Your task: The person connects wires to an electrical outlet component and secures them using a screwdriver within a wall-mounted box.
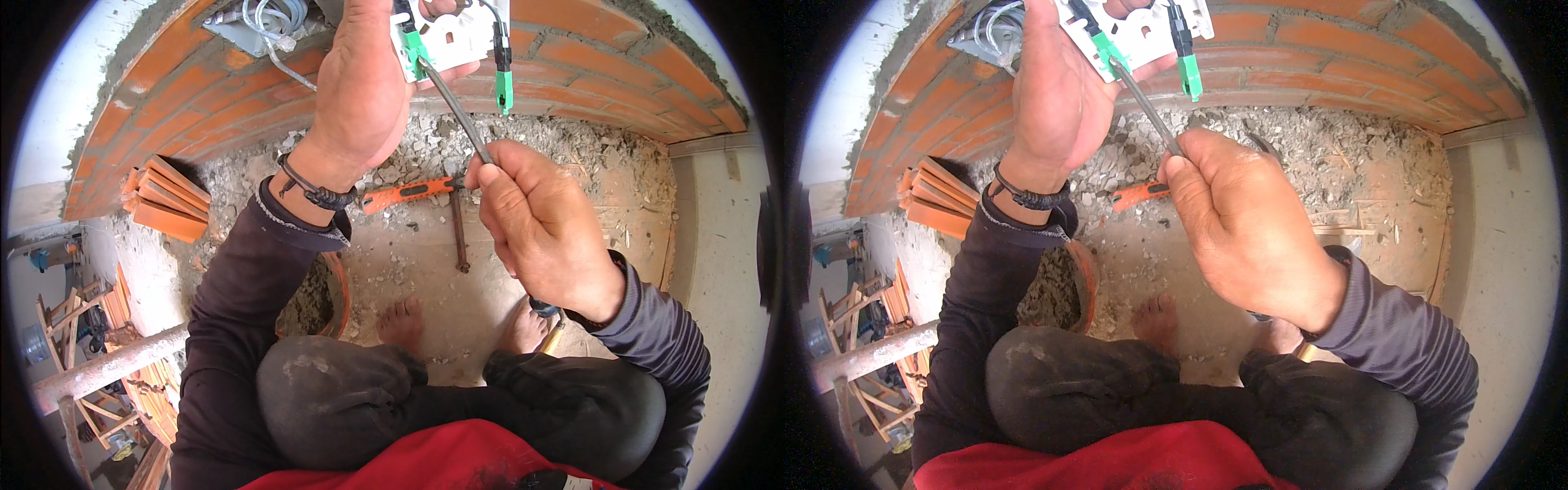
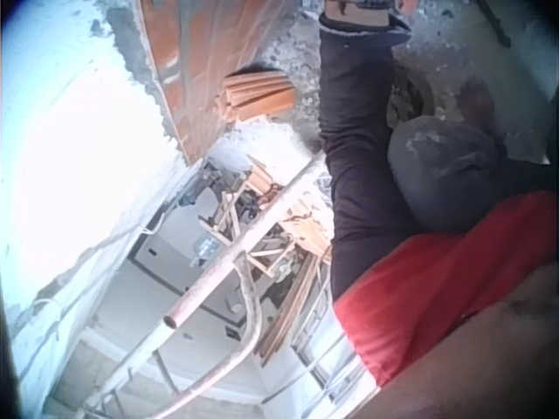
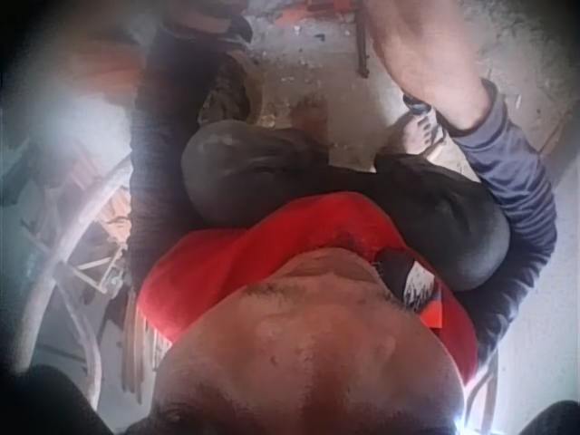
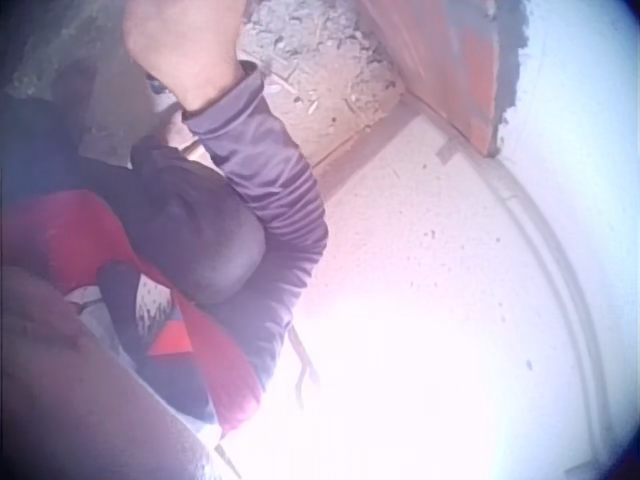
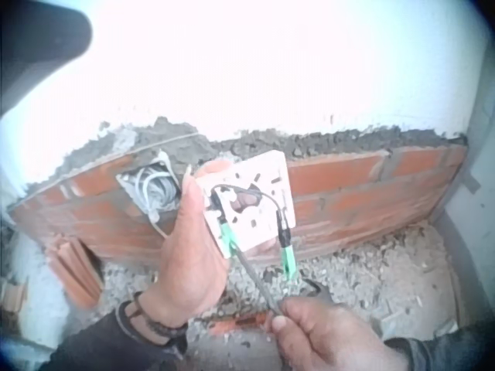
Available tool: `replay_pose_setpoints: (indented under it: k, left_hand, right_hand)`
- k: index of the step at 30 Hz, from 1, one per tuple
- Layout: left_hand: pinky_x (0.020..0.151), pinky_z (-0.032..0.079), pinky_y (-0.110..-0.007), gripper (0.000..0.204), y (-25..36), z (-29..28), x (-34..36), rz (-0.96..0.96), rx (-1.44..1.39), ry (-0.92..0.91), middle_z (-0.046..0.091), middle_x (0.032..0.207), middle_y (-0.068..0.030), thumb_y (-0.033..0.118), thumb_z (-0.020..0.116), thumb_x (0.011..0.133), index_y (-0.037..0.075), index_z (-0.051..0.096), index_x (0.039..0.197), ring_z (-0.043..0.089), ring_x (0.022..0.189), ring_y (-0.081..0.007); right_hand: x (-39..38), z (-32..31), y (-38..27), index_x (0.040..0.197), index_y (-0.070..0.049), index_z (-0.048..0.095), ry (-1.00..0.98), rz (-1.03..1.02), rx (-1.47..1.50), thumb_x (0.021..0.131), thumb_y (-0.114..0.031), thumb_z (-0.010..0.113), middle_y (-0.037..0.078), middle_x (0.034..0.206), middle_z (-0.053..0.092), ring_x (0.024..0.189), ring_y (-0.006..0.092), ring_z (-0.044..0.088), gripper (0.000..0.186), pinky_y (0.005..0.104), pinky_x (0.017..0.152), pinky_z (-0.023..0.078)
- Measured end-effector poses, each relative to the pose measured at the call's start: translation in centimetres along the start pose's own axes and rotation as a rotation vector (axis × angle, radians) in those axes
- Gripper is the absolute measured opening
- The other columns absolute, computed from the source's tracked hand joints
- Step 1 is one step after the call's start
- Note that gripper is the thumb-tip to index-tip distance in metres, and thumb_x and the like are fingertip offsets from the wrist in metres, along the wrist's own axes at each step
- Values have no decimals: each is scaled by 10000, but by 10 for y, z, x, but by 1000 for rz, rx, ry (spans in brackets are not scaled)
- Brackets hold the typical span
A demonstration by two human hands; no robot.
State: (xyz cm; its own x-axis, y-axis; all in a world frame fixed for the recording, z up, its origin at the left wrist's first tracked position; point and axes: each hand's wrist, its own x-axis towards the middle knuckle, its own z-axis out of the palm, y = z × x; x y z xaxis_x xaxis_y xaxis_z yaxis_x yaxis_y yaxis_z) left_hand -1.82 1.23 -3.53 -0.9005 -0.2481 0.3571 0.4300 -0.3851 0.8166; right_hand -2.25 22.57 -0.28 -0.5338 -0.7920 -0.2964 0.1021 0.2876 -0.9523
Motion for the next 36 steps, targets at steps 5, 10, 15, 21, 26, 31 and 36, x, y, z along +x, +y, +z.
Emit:
replay_pose_setpoints:
  k: [5, 10, 15, 21, 26, 31, 36]
  left_hand:
    - [888, 605, -427, 573, 7, 15, 4, -41, -36, 131, 604, 1216, -122, 540, 269, 1111, 108, 338, 1482, 660, 1143, -267]
    - [878, 605, -424, 601, 20, 33, 2, -57, 80, 197, 608, 1210, -121, 563, 277, 1104, 102, 335, 1485, 665, 1125, -260]
    - [874, 605, -408, 641, 18, 30, 6, -48, 86, 206, 619, 1193, -123, 588, 296, 1093, 91, 333, 1495, 672, 1105, -250]
    - [871, 604, -401, 666, 19, 26, 2, -36, -93, 146, 622, 1187, -121, 603, 304, 1087, 90, 332, 1510, 675, 1095, -245]
    - [895, 596, -423, 652, 19, 32, 5, -76, -33, 239, 622, 1241, -127, 593, 294, 1092, 93, 354, 1506, 669, 1108, -252]
    - [943, 570, -423, 632, 12, 58, -2, -166, -149, 341, 623, 1289, -138, 592, 248, 1098, 89, 447, 1425, 638, 1175, -262]
    - [811, 613, -399, 627, 38, 25, 12, -43, -67, 215, 659, 1206, -127, 588, 246, 1098, 92, 459, 1418, 690, 1062, -243]
  right_hand:
    - [5, 13, 8, 1065, -45, 564, 80, -58, -17, 1122, -188, 445, -74, 657, 413, 530, 22, 351, 194, 213, 462, 283]
    - [8, 16, 11, 1064, -50, 554, 108, -113, -68, 1123, -185, 443, -75, 665, 409, 539, 22, 348, 184, 216, 466, 282]
    - [8, 20, 5, 1065, -53, 550, 97, -59, 10, 1124, -184, 441, -75, 667, 410, 534, 21, 347, 180, 214, 463, 285]
    - [10, 22, 9, 1066, -53, 551, 100, -76, 9, 1124, -184, 441, -74, 672, 414, 533, 21, 349, 181, 212, 463, 291]
    - [18, 25, 24, 1067, -49, 557, 193, -315, -187, 1122, -185, 447, -69, 674, 422, 539, 22, 380, 184, 208, 478, 316]
    - [25, 16, -3, 1059, -49, 557, 192, -190, -46, 1119, -196, 454, -63, 677, 444, 527, 23, 392, 190, 206, 480, 323]
    - [12, 15, -9, 1062, -57, 557, 137, -228, -76, 1127, -239, 438, -64, 643, 437, 490, 20, 381, 226, 207, 455, 307]
